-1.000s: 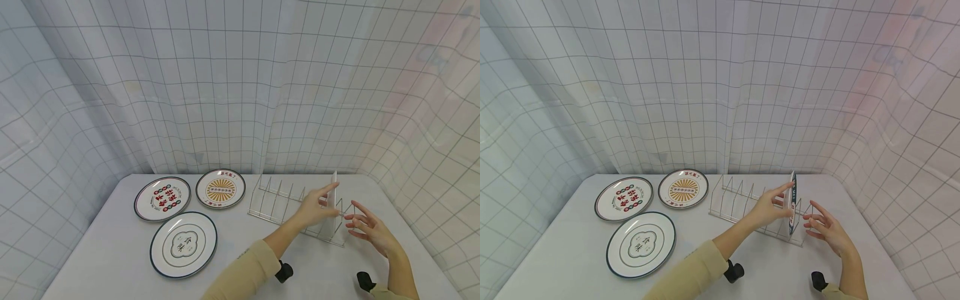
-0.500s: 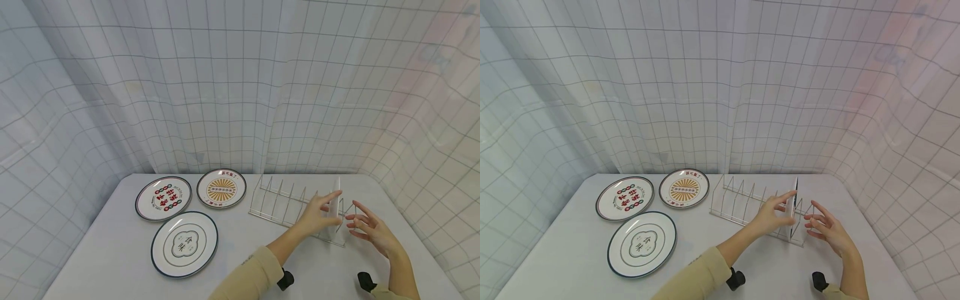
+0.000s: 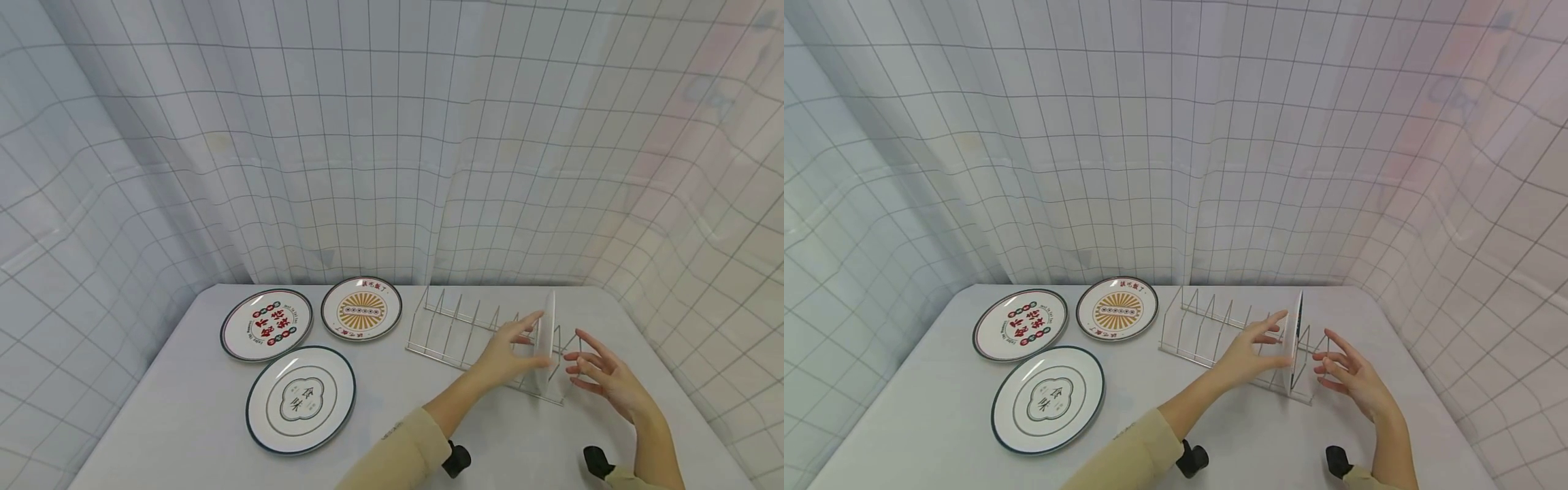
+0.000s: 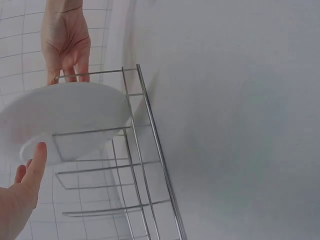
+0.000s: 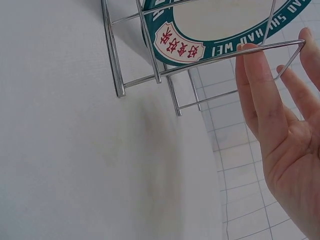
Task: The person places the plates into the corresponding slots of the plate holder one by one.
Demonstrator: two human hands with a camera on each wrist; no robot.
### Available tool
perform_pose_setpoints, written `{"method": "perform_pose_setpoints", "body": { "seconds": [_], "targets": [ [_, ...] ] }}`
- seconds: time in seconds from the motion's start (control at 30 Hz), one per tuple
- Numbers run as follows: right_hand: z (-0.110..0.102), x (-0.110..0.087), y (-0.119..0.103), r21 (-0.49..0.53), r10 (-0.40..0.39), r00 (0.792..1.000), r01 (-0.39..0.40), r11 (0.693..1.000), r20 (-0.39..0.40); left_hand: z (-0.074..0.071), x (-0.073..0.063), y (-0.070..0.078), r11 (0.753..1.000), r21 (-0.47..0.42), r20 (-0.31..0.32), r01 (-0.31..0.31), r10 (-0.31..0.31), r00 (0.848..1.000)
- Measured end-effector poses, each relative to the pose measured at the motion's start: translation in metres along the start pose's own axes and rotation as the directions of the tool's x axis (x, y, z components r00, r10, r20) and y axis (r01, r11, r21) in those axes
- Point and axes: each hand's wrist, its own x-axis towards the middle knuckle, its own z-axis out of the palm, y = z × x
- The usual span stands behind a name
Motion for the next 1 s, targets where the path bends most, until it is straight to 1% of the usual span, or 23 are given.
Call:
{"method": "perform_pose_setpoints", "body": {
  "seconds": [0.17,0.33,0.4,0.47,0.53,0.57,0.67,0.77,0.8,0.87,0.93,1.0],
  "targets": [
    [-0.001,0.0,0.002,0.003,-0.002,1.0,0.002,1.0,0.007,-0.031,-0.014,-0.005,0.997,-0.078,-0.013,-0.007,0.006,1.0],
    [-0.002,0.0,0.002,0.019,-0.012,1.0,0.012,1.0,0.01,-0.066,-0.034,-0.014,0.99,-0.136,-0.041,-0.044,0.039,0.998],
    [-0.002,0.0,0.002,0.026,-0.017,1.0,0.017,1.0,0.012,-0.08,-0.044,-0.019,0.986,-0.156,-0.05,-0.055,0.048,0.998],
    [-0.002,-0.001,0.003,0.027,-0.018,1.0,0.018,0.999,0.013,-0.093,-0.057,-0.024,0.982,-0.17,-0.066,-0.083,0.072,0.995],
    [-0.002,-0.001,0.003,0.025,-0.016,1.0,0.016,1.0,0.015,-0.106,-0.07,-0.03,0.978,-0.175,-0.097,-0.112,0.096,0.991],
    [-0.002,-0.002,0.003,0.022,-0.014,1.0,0.013,1.0,0.014,-0.112,-0.077,-0.033,0.976,-0.168,-0.115,-0.14,0.121,0.986],
    [-0.003,-0.003,0.003,0.017,-0.008,1.0,0.007,1.0,0.01,-0.131,-0.096,-0.038,0.972,-0.165,-0.177,-0.17,0.14,0.974],
    [-0.003,-0.003,0.003,0.019,-0.009,1.0,0.009,1.0,0.007,-0.151,-0.117,-0.039,0.979,-0.159,-0.221,-0.129,0.092,0.971],
    [-0.003,-0.003,0.003,0.022,-0.011,1.0,0.01,1.0,0.009,-0.158,-0.124,-0.038,0.983,-0.158,-0.234,-0.094,0.055,0.971],
    [-0.003,-0.002,0.003,0.029,-0.014,1.0,0.014,0.999,0.014,-0.17,-0.139,-0.041,0.99,-0.134,-0.256,-0.048,0.012,0.966],
    [-0.003,-0.001,0.003,0.032,-0.018,1.0,0.017,0.999,0.02,-0.183,-0.153,-0.045,0.994,-0.103,-0.275,-0.02,-0.009,0.961],
    [-0.003,-0.001,0.003,0.033,-0.022,0.999,0.021,0.999,0.023,-0.194,-0.168,-0.05,0.998,-0.063,-0.299,-0.002,-0.017,0.954]
  ]
}}
